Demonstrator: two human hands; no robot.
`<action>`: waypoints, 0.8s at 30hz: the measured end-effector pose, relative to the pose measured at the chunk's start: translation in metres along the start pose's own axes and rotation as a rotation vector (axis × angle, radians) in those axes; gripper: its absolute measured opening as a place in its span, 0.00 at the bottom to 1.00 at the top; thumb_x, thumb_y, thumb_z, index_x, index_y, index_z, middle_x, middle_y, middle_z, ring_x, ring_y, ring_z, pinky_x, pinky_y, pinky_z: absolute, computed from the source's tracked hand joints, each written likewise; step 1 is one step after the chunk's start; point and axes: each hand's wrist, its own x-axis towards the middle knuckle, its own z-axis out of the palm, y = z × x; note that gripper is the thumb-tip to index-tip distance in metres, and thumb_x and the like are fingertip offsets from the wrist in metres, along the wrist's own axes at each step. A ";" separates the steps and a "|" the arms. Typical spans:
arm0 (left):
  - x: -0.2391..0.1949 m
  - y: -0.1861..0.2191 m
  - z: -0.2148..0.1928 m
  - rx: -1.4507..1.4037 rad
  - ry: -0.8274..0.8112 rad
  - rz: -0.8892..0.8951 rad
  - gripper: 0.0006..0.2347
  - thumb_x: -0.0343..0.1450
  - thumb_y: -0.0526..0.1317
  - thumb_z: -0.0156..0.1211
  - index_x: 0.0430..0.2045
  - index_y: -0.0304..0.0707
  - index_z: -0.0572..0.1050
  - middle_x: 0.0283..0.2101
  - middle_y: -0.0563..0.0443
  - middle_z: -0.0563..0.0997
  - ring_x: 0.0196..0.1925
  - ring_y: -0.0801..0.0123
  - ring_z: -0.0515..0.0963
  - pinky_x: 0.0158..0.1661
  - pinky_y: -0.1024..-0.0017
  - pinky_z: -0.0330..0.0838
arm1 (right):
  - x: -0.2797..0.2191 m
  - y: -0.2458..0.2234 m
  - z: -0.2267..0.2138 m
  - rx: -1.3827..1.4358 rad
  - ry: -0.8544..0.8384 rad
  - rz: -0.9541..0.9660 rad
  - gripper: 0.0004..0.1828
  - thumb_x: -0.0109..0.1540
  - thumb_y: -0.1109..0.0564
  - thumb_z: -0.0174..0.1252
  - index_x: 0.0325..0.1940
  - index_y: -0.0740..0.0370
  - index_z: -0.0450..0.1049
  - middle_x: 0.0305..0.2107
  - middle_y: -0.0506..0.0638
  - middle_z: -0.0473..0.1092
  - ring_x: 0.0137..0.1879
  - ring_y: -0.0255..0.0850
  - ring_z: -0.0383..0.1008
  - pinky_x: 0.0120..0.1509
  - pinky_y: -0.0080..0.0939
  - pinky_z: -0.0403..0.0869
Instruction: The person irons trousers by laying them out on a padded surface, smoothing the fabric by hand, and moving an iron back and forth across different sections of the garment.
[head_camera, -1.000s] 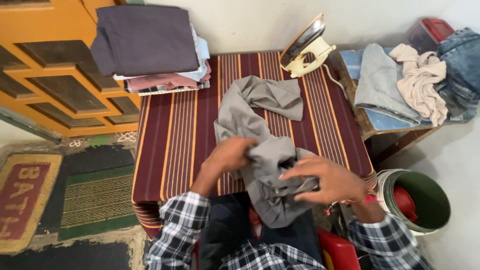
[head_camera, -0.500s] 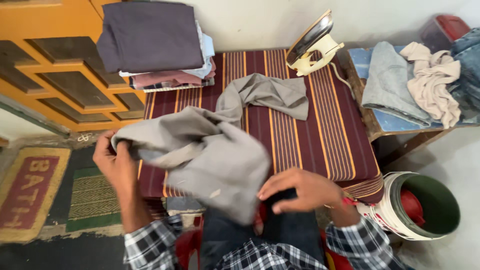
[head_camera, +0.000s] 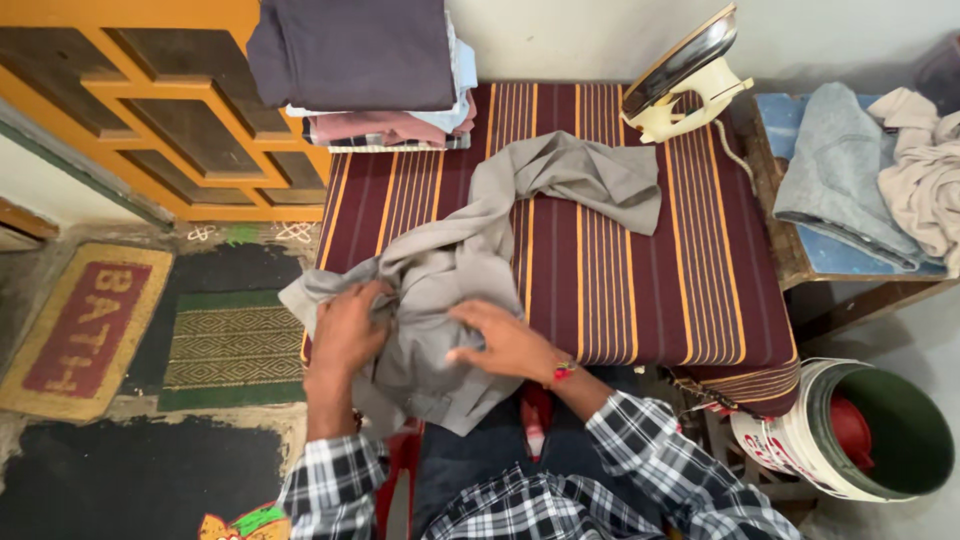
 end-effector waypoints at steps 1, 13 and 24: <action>0.005 -0.005 0.005 -0.045 0.016 -0.025 0.12 0.68 0.38 0.67 0.44 0.49 0.77 0.51 0.44 0.83 0.56 0.46 0.81 0.54 0.51 0.74 | -0.001 0.004 0.001 -0.093 0.022 0.070 0.32 0.60 0.42 0.65 0.64 0.62 0.72 0.59 0.56 0.68 0.67 0.51 0.66 0.66 0.57 0.66; 0.052 -0.008 -0.002 -0.685 0.591 0.036 0.13 0.75 0.30 0.53 0.53 0.34 0.70 0.42 0.48 0.79 0.44 0.68 0.79 0.46 0.72 0.72 | -0.032 0.073 -0.080 -0.539 0.367 0.422 0.17 0.56 0.52 0.64 0.49 0.55 0.81 0.56 0.51 0.70 0.66 0.49 0.66 0.66 0.60 0.65; -0.009 -0.010 0.020 -0.113 0.090 -0.025 0.08 0.69 0.40 0.66 0.40 0.45 0.79 0.44 0.52 0.81 0.53 0.61 0.78 0.55 0.60 0.67 | 0.071 -0.031 0.023 -0.211 0.135 -0.046 0.14 0.58 0.54 0.65 0.46 0.61 0.79 0.44 0.54 0.72 0.55 0.52 0.71 0.61 0.50 0.69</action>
